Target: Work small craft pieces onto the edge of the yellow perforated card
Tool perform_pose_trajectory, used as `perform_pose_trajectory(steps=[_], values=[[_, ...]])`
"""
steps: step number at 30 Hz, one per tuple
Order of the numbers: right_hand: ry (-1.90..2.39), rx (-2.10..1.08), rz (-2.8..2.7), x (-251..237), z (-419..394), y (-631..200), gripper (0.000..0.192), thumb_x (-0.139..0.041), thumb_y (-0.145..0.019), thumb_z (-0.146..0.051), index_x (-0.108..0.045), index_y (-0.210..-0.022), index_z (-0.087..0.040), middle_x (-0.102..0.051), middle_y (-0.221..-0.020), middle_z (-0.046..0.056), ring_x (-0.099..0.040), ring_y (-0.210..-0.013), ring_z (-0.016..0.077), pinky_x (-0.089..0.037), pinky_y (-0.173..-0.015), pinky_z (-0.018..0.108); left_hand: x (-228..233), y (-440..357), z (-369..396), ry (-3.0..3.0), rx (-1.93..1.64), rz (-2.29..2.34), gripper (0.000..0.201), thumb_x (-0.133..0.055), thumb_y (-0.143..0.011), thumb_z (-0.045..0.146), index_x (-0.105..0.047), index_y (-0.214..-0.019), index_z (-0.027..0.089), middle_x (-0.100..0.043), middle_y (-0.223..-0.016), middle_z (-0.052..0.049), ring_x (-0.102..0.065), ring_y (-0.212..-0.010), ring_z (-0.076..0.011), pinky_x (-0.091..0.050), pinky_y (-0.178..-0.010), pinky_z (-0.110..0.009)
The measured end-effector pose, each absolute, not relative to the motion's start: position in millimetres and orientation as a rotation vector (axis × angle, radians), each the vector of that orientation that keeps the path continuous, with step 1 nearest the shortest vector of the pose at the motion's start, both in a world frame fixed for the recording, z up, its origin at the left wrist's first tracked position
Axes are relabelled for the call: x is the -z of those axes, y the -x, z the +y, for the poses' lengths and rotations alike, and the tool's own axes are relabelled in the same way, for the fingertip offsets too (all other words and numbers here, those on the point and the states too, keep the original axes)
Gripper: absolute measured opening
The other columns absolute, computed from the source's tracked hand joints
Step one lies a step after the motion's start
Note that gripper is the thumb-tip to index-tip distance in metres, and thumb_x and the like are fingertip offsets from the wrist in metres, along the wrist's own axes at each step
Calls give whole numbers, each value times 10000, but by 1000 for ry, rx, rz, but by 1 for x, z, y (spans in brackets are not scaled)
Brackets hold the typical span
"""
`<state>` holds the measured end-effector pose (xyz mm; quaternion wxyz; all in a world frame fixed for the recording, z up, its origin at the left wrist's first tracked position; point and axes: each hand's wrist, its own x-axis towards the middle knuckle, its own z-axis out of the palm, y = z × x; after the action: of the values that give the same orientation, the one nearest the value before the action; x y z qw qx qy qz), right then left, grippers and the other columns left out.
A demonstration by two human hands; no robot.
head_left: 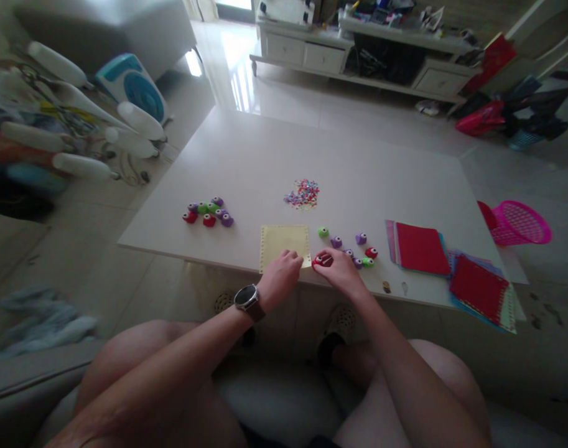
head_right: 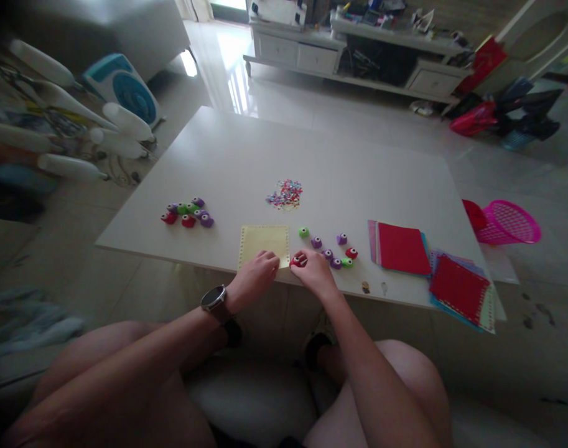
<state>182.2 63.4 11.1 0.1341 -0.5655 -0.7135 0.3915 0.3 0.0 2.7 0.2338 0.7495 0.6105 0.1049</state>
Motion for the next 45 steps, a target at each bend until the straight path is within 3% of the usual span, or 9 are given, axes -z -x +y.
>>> perform_pose_trajectory(steps=[26,38,45], values=[[1642,-1055,-2105,-12,61,-181,119,-758,-784,-139,-750,-889,-194,-766,-843,39,-714,-769,184,-548,-717,291,0,0,-1,-2119,-262,1684,209,-464,-1006,123,-660,-950,169,-639,-1055,-100,-548,-1017,-225,-524,-800,-320],[1575,-995,-2211,-8,60,-181,155,-733,-798,-116,-746,-937,-183,-772,-891,54,-720,-793,193,-563,-753,306,4,-1,-2,-2170,-270,1708,153,-509,-1001,131,-648,-956,176,-635,-1058,-78,-565,-1012,-220,-514,-721,-304],[1496,-920,-2361,-6,60,-185,164,-721,-796,-100,-750,-914,-210,-764,-921,29,-717,-825,189,-543,-777,300,2,-1,-3,-2176,-273,1683,139,-530,-966,93,-646,-967,169,-627,-1080,-81,-562,-1048,-223,-538,-785,-307]])
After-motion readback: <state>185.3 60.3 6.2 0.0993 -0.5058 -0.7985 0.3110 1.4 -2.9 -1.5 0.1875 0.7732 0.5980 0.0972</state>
